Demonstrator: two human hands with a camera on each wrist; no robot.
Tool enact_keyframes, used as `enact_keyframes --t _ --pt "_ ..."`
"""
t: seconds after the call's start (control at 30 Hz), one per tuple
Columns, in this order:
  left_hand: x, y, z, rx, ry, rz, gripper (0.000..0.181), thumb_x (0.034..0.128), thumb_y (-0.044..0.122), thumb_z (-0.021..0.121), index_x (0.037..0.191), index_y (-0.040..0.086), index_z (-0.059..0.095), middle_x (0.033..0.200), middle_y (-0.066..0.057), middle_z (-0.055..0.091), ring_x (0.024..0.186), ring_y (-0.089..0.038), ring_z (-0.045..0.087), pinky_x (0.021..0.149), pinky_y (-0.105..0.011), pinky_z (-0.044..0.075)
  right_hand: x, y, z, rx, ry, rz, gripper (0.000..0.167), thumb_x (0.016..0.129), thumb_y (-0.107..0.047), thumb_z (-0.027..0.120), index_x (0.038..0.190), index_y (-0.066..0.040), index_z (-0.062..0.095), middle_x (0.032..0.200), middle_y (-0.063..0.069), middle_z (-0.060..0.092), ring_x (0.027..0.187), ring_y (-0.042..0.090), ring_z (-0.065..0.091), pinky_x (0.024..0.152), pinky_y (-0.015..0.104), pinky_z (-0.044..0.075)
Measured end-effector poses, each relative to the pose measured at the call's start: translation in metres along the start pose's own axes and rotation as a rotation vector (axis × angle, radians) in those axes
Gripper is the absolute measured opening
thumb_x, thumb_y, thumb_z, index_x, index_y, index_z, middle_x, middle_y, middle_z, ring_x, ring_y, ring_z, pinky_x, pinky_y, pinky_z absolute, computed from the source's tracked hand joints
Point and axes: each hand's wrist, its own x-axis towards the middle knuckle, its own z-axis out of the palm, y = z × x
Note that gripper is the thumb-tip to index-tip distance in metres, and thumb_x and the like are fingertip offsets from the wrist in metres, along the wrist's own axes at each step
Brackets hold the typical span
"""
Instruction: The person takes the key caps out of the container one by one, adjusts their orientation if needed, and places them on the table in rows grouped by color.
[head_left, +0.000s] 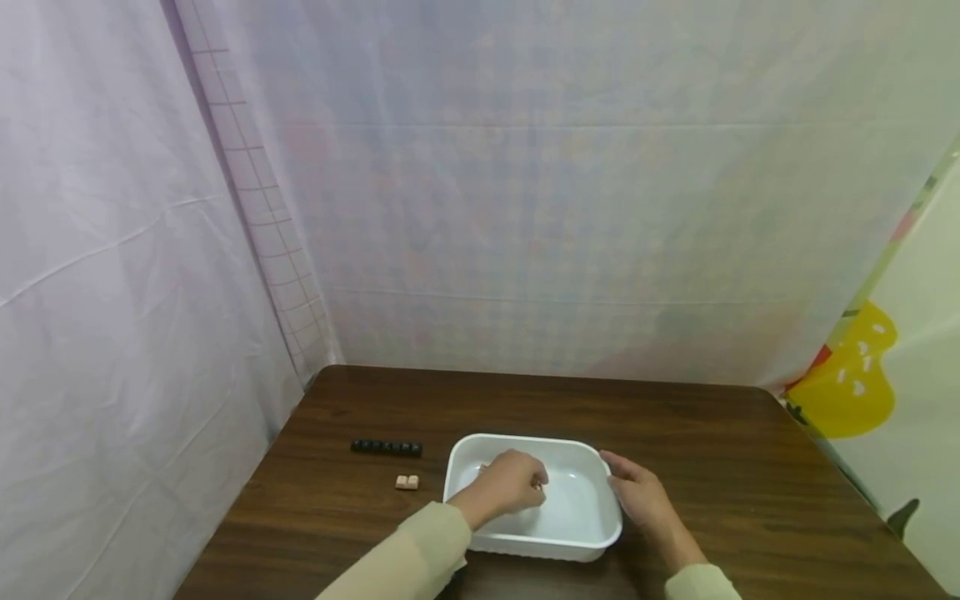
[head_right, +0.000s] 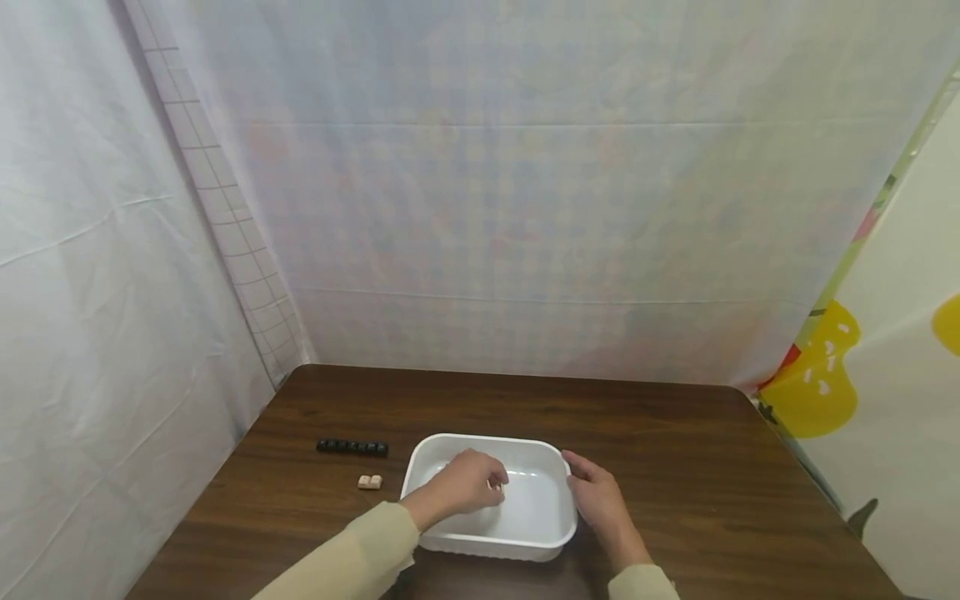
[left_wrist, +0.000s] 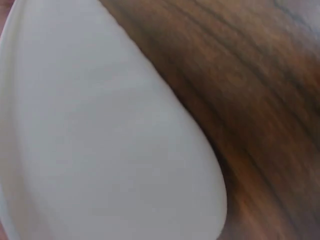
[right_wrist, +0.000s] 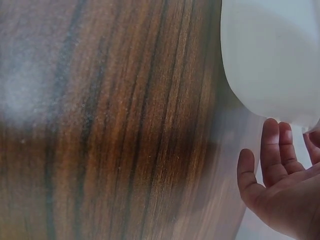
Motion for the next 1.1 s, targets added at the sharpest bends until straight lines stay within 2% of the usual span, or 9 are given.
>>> enact_keyframes --t 0.1,0.27,0.5,0.6,0.77,0.83,1.0,1.1 --pt "-0.002 -0.006 -0.006 -0.025 0.035 0.011 0.017 0.0759 0.014 0.071 0.092 0.012 0.077 0.08 0.009 0.07 0.076 -0.001 0.06 0.074 -0.017 0.046 0.0 0.0 0.0 0.005 -0.004 0.007 0.044 0.095 0.0 0.047 0.138 0.009 0.05 0.133 0.034 0.052 0.108 0.034 0.06 0.077 0.027 0.047" --pt "-0.004 -0.012 -0.015 -0.087 0.075 0.018 0.015 0.0782 0.012 0.072 0.092 0.01 0.077 0.081 0.007 0.069 0.077 -0.003 0.058 0.074 -0.017 0.045 0.002 0.001 0.001 0.0 -0.01 0.012 0.044 0.095 0.0 0.046 0.139 0.009 0.05 0.135 0.033 0.051 0.113 0.036 0.058 0.08 0.028 0.047" --pt "-0.011 -0.021 -0.029 -0.187 0.136 -0.001 0.016 0.0791 0.009 0.072 0.094 0.006 0.075 0.078 0.005 0.067 0.071 -0.003 0.057 0.068 -0.018 0.046 0.003 0.001 0.001 -0.024 -0.022 0.034 0.046 0.096 -0.001 0.045 0.141 0.007 0.047 0.14 0.032 0.047 0.125 0.044 0.05 0.098 0.049 0.045" --pt "-0.017 -0.026 -0.035 -0.247 0.146 -0.04 0.016 0.0818 0.009 0.072 0.097 0.004 0.074 0.079 0.004 0.067 0.072 -0.004 0.058 0.066 -0.02 0.047 0.003 0.001 0.001 -0.025 -0.022 0.036 0.046 0.096 -0.001 0.045 0.141 0.007 0.047 0.14 0.032 0.047 0.125 0.044 0.05 0.098 0.049 0.045" --pt "-0.028 -0.037 -0.046 -0.342 0.161 -0.129 0.017 0.0848 0.008 0.073 0.101 0.003 0.073 0.082 0.003 0.065 0.075 -0.008 0.057 0.064 -0.025 0.049 0.002 0.0 0.0 -0.017 -0.016 0.023 0.045 0.096 -0.001 0.045 0.14 0.008 0.049 0.138 0.033 0.049 0.119 0.04 0.055 0.088 0.035 0.047" --pt "-0.031 -0.043 -0.049 -0.366 0.181 -0.157 0.018 0.0845 0.007 0.073 0.101 0.002 0.073 0.084 0.002 0.066 0.077 -0.01 0.058 0.064 -0.026 0.049 0.002 0.0 0.0 -0.015 -0.012 0.02 0.044 0.096 0.0 0.046 0.139 0.008 0.049 0.137 0.034 0.049 0.117 0.039 0.056 0.086 0.032 0.047" --pt "-0.038 -0.06 -0.059 -0.388 0.236 -0.208 0.022 0.0847 0.007 0.072 0.105 0.001 0.073 0.089 -0.002 0.068 0.082 -0.016 0.061 0.069 -0.03 0.052 0.002 0.0 0.0 -0.02 -0.005 0.02 0.043 0.096 0.0 0.046 0.139 0.007 0.05 0.136 0.034 0.05 0.116 0.039 0.056 0.088 0.037 0.048" --pt "-0.047 -0.071 -0.064 -0.394 0.259 -0.241 0.021 0.0879 0.009 0.071 0.108 0.003 0.073 0.095 -0.005 0.069 0.088 -0.019 0.063 0.073 -0.034 0.053 0.002 0.001 0.0 -0.03 -0.009 0.032 0.044 0.097 -0.001 0.046 0.139 0.006 0.05 0.137 0.034 0.049 0.118 0.041 0.055 0.091 0.041 0.049"
